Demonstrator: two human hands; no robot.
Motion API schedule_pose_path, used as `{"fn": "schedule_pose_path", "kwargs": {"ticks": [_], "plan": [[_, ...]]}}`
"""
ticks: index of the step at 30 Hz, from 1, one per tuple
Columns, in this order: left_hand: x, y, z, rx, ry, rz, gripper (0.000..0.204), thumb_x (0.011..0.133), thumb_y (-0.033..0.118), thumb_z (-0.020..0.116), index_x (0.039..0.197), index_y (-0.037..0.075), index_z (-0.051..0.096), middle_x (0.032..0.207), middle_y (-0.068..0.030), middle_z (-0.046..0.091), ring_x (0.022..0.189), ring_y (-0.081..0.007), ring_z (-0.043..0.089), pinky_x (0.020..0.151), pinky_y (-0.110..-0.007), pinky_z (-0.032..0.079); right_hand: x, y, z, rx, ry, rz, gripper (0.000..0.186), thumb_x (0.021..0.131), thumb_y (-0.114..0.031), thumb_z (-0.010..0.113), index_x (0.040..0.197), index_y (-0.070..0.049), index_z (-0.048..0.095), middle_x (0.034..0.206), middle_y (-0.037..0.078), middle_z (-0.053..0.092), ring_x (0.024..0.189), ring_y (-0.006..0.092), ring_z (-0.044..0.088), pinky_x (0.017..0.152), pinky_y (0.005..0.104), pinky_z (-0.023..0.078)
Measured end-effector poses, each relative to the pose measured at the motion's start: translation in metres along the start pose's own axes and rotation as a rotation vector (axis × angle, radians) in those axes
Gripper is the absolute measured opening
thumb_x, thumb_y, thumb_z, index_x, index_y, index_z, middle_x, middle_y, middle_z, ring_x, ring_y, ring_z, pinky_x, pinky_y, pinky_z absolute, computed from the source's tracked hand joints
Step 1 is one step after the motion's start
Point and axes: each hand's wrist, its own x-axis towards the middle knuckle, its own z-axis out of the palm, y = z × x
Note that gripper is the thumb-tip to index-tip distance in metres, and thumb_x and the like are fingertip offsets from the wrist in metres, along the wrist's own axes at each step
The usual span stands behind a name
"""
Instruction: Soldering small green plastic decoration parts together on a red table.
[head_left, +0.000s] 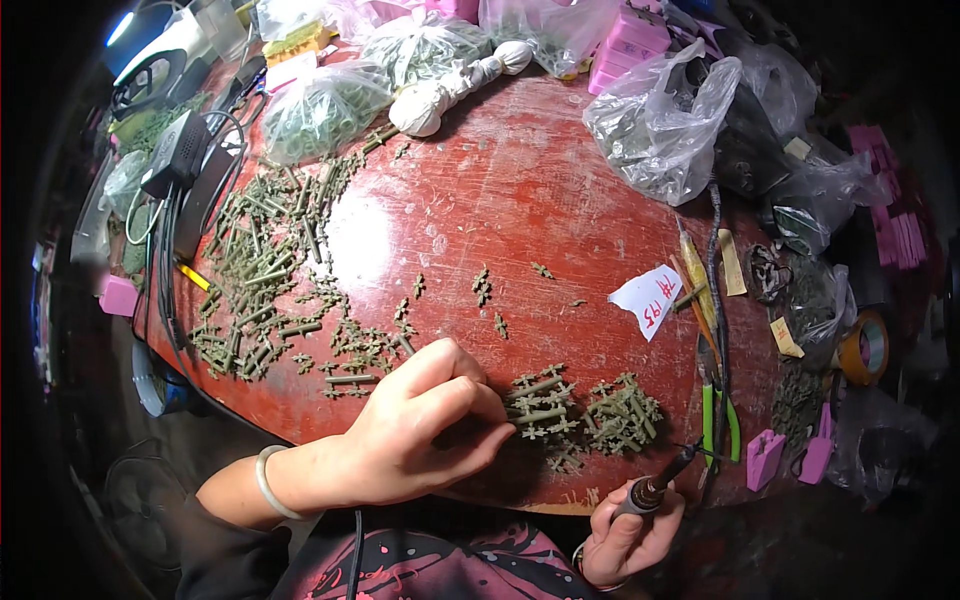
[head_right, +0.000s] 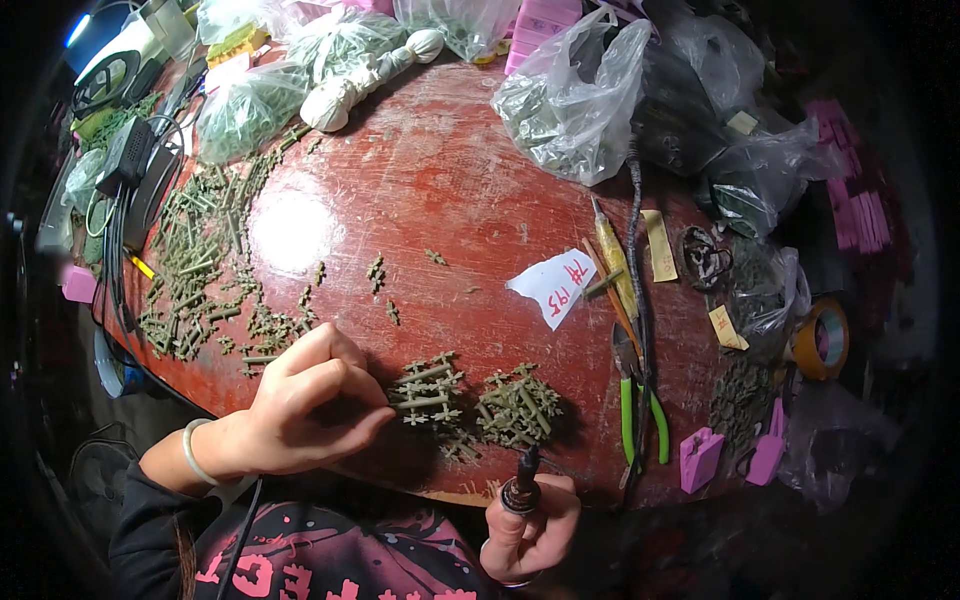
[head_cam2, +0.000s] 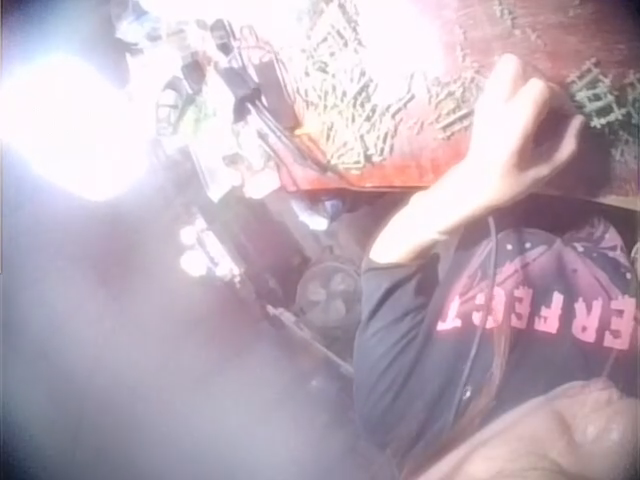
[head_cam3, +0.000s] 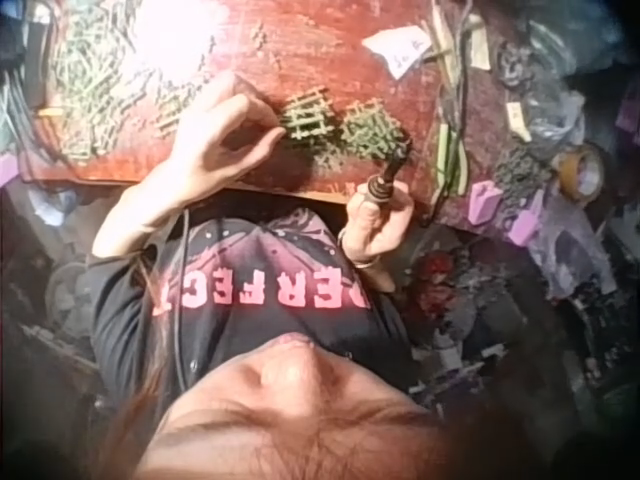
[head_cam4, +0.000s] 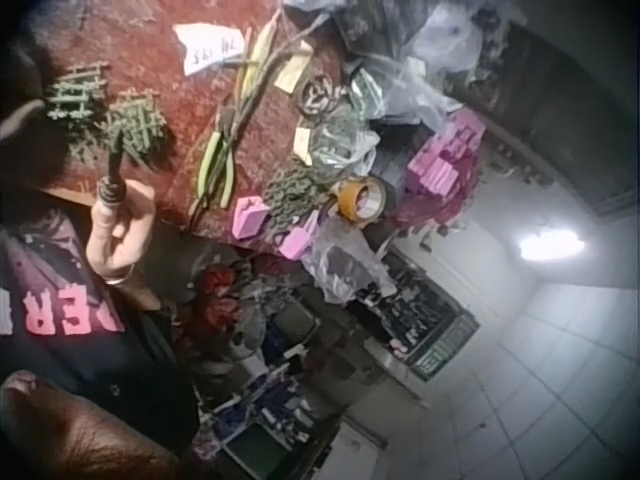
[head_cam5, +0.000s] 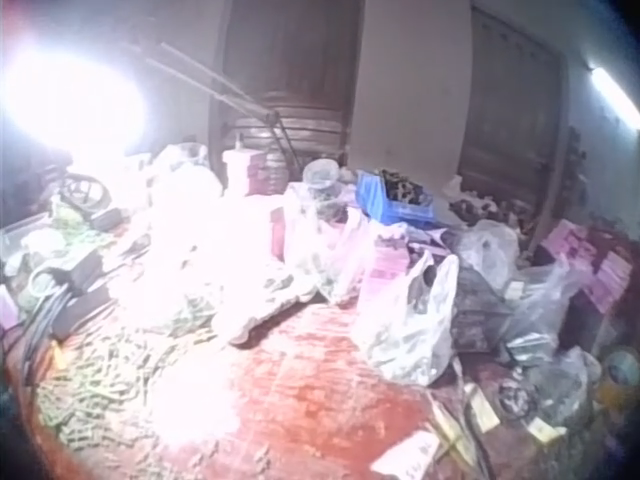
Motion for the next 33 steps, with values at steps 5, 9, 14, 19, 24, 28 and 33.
{"fn": "schedule_pose_path", "kwargs": {"ticks": [5,9,14,19,24,28,33], "plan": [[-0.001,-0.001,0.001,-0.017,0.000,-0.001,0.023,0.077,0.000,0.082,0.092,0.002,0.065,0.087,-0.0099,0.056,0.079,-0.0259,0.059,0.067,-0.036,0.049,-0.002,0.000,0.001,-0.017,-0.001,0.001,0.048,0.103,-0.036,0.058,0.125,0.005,0.045,0.092,0.010,0.057,0.047,0.0035,0.034,0.041,0.0180,0.023],[-0.001,-0.003,0.002,-0.015,0.001,-0.003,0.023,0.077,0.000,0.082,0.093,0.002,0.065,0.087,-0.0099,0.055,0.079,-0.0260,0.058,0.067,-0.036,0.049,-0.002,0.001,0.002,-0.032,0.014,-0.003,0.050,0.103,-0.035,0.058,0.129,0.006,0.044,0.093,0.010,0.057,0.047,0.0038,0.035,0.041,0.0182,0.024],[-0.001,-0.001,0.005,-0.016,-0.002,0.001,0.024,0.077,0.000,0.083,0.093,0.002,0.065,0.087,-0.0100,0.055,0.079,-0.0261,0.058,0.066,-0.036,0.049,-0.003,0.001,-0.003,-0.027,-0.003,-0.005,0.051,0.104,-0.034,0.058,0.131,0.007,0.043,0.093,0.011,0.058,0.047,0.0036,0.035,0.041,0.0185,0.025],[0.000,-0.003,0.004,-0.008,-0.004,0.016,0.026,0.076,0.001,0.084,0.093,0.002,0.065,0.088,-0.0099,0.055,0.079,-0.0263,0.058,0.067,-0.037,0.049,-0.001,0.000,-0.003,-0.008,-0.036,-0.001,0.054,0.104,-0.034,0.058,0.134,0.007,0.042,0.094,0.010,0.058,0.047,0.0037,0.035,0.041,0.0185,0.025],[-0.003,0.000,-0.003,0.007,0.013,0.005,0.028,0.075,0.002,0.084,0.096,0.002,0.065,0.088,-0.0099,0.055,0.080,-0.0263,0.058,0.069,-0.036,0.049,-0.001,0.001,0.002,-0.030,-0.020,0.005,0.051,0.104,-0.035,0.057,0.131,0.006,0.043,0.092,0.009,0.057,0.049,0.0041,0.035,0.042,0.0178,0.023],[-0.008,0.013,-0.034,0.255,0.197,0.008,0.028,0.074,0.000,0.083,0.097,0.001,0.067,0.089,-0.0104,0.059,0.076,-0.0245,0.056,0.065,-0.033,0.048,-0.005,0.003,0.004,0.094,0.106,0.027,0.036,0.097,-0.026,0.070,0.110,0.004,0.056,0.089,0.009,0.057,0.065,0.0124,0.057,0.054,0.0236,0.044],[-0.053,-0.015,-0.087,0.644,0.562,-0.261,0.024,0.078,-0.005,0.074,0.101,0.001,0.068,0.094,-0.0129,0.064,0.086,-0.0275,0.059,0.074,-0.037,0.050,0.012,-0.010,0.004,-0.128,-0.085,-0.141,0.032,0.106,-0.023,0.055,0.119,0.006,0.054,0.081,0.005,0.057,0.056,0.0078,0.044,0.048,0.0215,0.034]]}}
